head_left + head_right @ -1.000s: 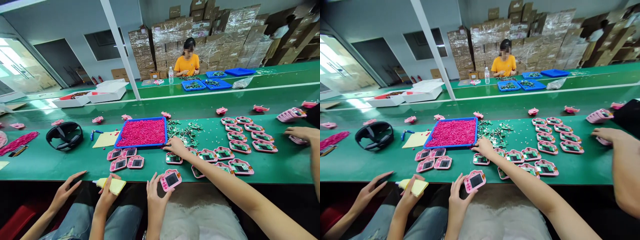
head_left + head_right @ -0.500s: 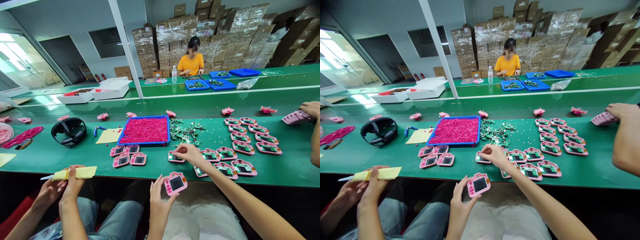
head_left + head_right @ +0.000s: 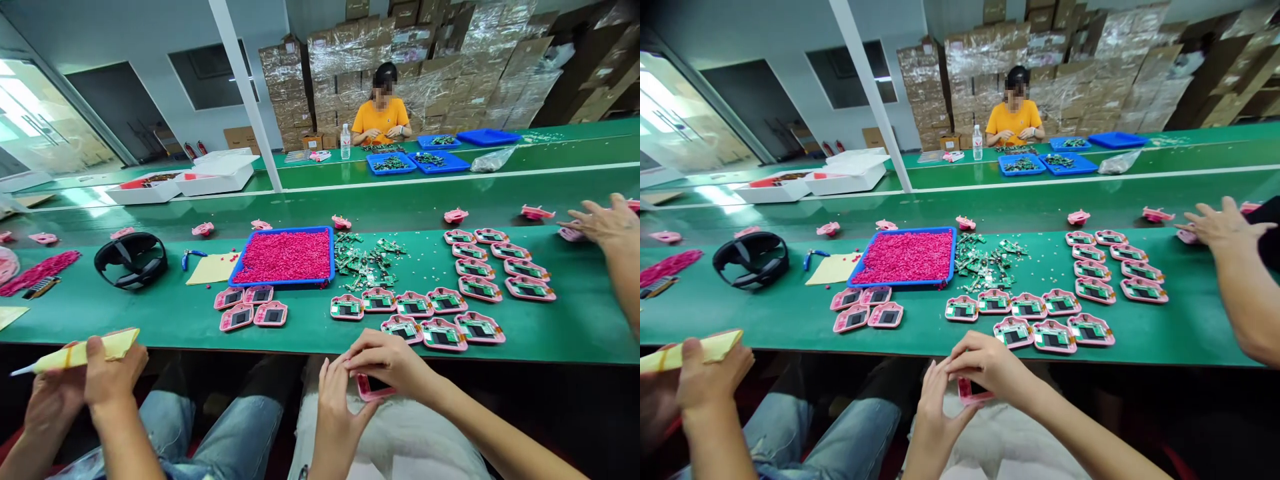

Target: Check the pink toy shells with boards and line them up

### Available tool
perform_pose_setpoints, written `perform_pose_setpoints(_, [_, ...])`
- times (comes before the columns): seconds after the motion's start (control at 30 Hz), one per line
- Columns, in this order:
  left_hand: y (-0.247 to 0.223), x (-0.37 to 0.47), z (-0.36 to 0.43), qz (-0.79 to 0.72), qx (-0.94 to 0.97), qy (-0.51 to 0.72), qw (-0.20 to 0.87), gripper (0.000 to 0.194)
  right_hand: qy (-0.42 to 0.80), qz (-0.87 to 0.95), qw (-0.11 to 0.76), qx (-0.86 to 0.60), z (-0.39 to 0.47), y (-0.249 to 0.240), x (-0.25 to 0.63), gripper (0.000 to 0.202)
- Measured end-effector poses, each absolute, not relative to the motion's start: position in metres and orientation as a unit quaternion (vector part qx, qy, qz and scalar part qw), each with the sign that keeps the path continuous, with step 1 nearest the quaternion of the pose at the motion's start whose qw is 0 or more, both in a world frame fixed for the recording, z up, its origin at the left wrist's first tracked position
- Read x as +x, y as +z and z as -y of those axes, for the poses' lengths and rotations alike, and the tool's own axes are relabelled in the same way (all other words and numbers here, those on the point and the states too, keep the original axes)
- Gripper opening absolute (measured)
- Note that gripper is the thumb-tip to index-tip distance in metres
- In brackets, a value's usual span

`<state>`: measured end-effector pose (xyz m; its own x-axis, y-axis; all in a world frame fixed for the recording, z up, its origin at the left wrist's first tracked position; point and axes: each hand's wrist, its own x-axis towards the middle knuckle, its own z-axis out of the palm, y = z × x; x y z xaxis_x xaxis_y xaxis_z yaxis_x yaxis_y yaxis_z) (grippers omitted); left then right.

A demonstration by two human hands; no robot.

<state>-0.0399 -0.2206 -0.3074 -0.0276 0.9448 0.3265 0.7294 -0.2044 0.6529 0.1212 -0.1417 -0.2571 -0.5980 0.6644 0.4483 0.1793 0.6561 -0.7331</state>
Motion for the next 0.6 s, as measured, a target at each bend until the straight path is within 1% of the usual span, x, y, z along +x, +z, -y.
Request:
perform_pose_setpoints(0.17, [-0.308,-0.037,0.225,-0.634,0.678,0.363,0.083,0.038,0.371,0.813,0.368,-0.256,0.146,-0.256,0.128,0.026])
perform_pose_setpoints(0.33, [-0.307,-0.034,0.229,-0.599,0.712,0.356,0.088,0.036,0.428,0.772,0.376,-0.282,0.144,-0.252,0.136,0.019])
perform_pose_setpoints(0.4, [-0.308,-0.035,0.226,-0.580,0.725,0.360,0.094,0.038,0.430,0.772,0.372,-0.285,0.143,-0.250,0.138,0.020])
perform_pose_setpoints(0.47, [-0.311,-0.038,0.221,-0.544,0.751,0.363,0.093,0.045,0.429,0.774,0.371,-0.283,0.142,-0.249,0.140,0.018])
perform_pose_setpoints(0.53, [-0.316,-0.040,0.215,-0.497,0.786,0.361,0.071,0.053,0.422,0.767,0.380,-0.299,0.141,-0.249,0.141,0.014])
perform_pose_setpoints(0.6, [-0.322,-0.040,0.209,-0.474,0.799,0.368,0.041,0.054,0.398,0.767,0.386,-0.322,0.141,-0.250,0.141,0.011])
